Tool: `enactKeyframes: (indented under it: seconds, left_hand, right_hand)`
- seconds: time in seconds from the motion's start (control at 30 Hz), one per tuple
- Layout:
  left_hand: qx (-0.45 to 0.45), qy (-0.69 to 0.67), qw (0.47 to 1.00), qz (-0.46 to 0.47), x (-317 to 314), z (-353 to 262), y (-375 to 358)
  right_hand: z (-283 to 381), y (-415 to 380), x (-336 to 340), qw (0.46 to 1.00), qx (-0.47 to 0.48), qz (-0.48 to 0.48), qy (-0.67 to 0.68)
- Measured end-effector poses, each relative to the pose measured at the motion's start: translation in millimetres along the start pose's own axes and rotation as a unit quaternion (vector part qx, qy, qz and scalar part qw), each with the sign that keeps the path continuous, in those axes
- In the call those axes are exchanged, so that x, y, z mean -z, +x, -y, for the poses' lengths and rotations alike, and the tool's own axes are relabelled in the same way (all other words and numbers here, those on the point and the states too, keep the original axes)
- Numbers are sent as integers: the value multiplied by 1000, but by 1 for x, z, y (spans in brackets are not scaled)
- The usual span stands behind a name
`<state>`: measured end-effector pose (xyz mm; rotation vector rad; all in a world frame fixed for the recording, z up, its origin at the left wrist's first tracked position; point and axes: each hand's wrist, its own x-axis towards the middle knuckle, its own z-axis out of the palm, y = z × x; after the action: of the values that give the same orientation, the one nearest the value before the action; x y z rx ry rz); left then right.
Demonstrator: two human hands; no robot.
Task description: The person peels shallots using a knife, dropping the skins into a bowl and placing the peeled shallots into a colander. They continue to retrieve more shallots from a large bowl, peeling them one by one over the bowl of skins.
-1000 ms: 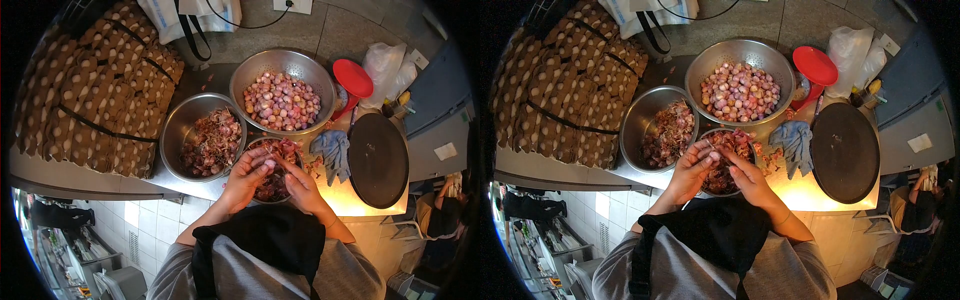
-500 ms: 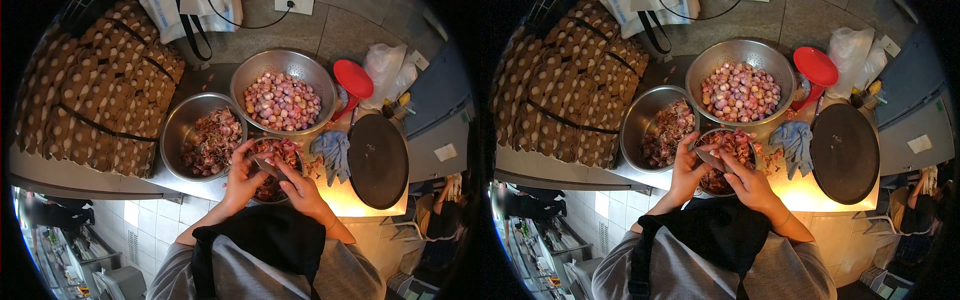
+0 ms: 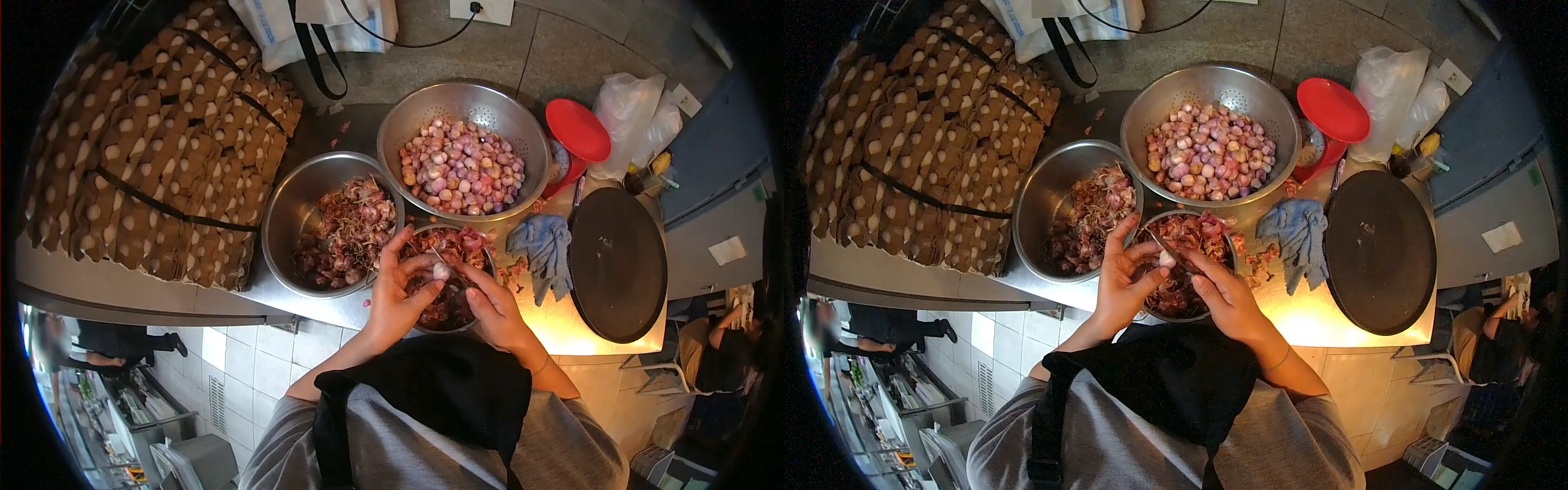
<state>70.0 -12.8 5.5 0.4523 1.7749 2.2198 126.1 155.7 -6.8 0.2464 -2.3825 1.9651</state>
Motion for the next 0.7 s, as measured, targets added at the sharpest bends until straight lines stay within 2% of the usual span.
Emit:
enactKeyframes:
  seconds: [0.1, 0.17, 0.33, 0.43, 0.5, 0.53, 0.6, 0.67, 0.7]
  left_hand:
    - [18, -31, 999, -9, -2, -4, 0]
    - [33, -61, 997, -15, -3, -6, -1]
    - [109, -201, 973, -35, -2, -11, 2]
    - [159, -266, 951, -15, 8, -1, 3]
    - [177, -292, 939, -31, 7, -4, 5]
    - [164, -264, 950, -26, 7, -1, 4]
    - [138, -206, 969, -14, 9, 8, 2]
    - [85, -118, 989, -32, 3, 9, 2]
    - [58, -73, 995, -42, 1, 9, 3]
  right_hand:
    - [-5, 0, 0, 997, -60, -7, 44]
    - [-10, 1, 1, 997, -68, -18, 39]
    - [-4, 7, 0, 998, 22, -50, -38]
    - [2, 8, -1, 994, 7, -70, -88]
    - [-4, 7, 2, 997, 15, -23, -75]
    - [-5, 7, 3, 997, 19, -1, -68]
    - [2, 2, 3, 986, -133, 24, 101]
    - [8, 0, 1, 974, -162, 44, 155]
    - [10, 0, 0, 984, -117, 52, 125]
